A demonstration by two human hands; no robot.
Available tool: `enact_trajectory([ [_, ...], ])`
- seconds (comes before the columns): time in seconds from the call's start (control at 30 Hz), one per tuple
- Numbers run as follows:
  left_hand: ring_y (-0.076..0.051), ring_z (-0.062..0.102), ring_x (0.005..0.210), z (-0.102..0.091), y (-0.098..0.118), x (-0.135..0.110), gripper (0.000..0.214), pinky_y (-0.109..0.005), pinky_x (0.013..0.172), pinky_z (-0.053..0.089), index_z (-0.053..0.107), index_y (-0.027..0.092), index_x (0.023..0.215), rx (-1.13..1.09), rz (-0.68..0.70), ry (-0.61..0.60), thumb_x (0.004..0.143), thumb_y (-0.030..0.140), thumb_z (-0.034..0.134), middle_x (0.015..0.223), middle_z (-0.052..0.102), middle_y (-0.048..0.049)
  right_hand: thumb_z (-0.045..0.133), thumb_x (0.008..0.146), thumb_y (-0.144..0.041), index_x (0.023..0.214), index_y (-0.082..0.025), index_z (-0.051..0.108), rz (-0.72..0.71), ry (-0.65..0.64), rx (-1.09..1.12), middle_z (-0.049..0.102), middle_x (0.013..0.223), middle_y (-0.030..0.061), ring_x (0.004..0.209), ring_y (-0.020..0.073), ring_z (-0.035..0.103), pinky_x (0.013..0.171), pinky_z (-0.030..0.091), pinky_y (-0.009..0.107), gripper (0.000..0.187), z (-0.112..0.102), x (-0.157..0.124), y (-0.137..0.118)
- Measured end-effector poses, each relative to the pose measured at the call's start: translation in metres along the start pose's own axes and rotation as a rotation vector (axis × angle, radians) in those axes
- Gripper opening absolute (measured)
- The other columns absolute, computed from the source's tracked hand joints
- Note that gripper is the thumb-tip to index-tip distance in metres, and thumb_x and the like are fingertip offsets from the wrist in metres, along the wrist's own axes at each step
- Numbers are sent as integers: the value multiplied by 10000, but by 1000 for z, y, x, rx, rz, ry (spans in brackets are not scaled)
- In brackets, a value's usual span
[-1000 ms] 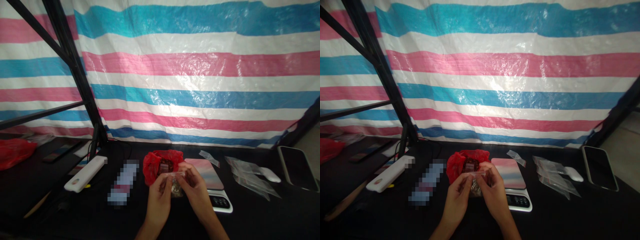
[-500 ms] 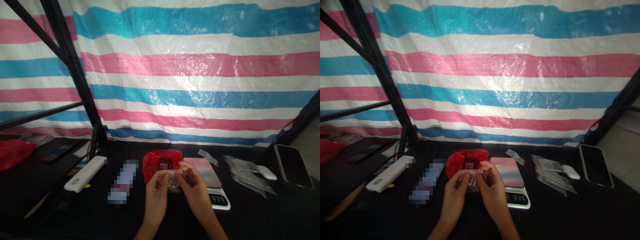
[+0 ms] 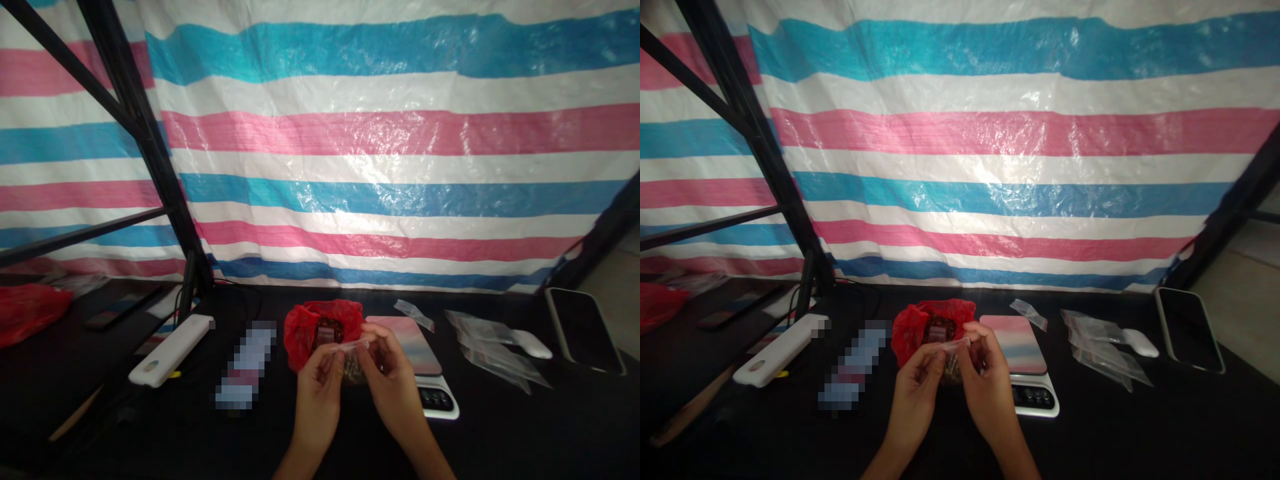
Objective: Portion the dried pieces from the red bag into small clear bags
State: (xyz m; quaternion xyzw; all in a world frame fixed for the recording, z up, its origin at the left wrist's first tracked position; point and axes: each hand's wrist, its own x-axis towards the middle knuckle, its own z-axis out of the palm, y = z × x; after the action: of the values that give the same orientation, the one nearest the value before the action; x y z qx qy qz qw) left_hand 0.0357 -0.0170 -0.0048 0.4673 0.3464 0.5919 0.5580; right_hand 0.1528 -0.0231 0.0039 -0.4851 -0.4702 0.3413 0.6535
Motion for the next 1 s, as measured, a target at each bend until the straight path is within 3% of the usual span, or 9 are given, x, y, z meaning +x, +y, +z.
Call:
enact_trajectory([
  [0.13,-226,742,840,-1,-1,1,348,-318,800,578,748,175,882,-28,-25,-45,817,517,767,908,799,-84,770,802,-484,1015,-229,653,-7,-18,-57,625,746,-13,635,150,517,599,439,271,352,4,-1,-1],
  [0.3,-222,737,811,-8,-3,2,380,-330,803,585,727,173,846,5,-13,30,777,540,795,858,785,-77,769,815,-459,951,-236,616,-35,-47,2,636,744,-13,676,163,569,638,473,276,303,7,-1,3],
  [0.4,-221,731,812,-13,-1,2,386,-329,798,584,712,177,870,0,-30,39,769,538,802,855,768,-68,759,832,-435,1014,-235,628,-37,-89,-29,677,791,0,712,172,605,675,493,286,300,9,-2,3],
  [0.5,-229,711,902,-16,0,2,338,-309,818,565,712,177,854,56,24,49,791,499,792,912,731,-70,744,848,-408,1068,-235,637,-48,-140,-43,716,847,21,800,197,658,746,514,308,300,12,-4,1],
  [0.6,-216,681,897,-20,1,2,315,-292,800,548,714,175,790,118,90,81,798,483,785,924,679,-63,748,838,-416,979,-230,648,-43,-133,-52,716,791,22,755,200,652,714,504,316,254,15,-4,-2],
  [0.77,-198,646,787,-30,0,0,404,-271,703,506,673,157,644,52,66,40,764,521,803,861,666,-62,835,726,-438,1053,-232,664,48,-151,26,701,693,-2,653,196,630,647,500,322,423,17,-2,-6],
  [0.9,-188,618,752,-35,-2,-2,415,-263,672,475,749,154,809,17,-6,26,842,566,719,853,695,-66,853,697,-396,1072,-240,687,5,-88,-2,677,669,-19,650,190,633,664,525,324,439,15,-3,-10],
  [1.0,-206,632,798,-35,1,-7,468,-287,728,491,758,159,898,116,49,-8,965,568,542,868,709,-80,833,703,-393,979,-227,705,-84,-10,-58,658,666,-11,656,193,647,668,540,329,346,-2,13,-19],
])
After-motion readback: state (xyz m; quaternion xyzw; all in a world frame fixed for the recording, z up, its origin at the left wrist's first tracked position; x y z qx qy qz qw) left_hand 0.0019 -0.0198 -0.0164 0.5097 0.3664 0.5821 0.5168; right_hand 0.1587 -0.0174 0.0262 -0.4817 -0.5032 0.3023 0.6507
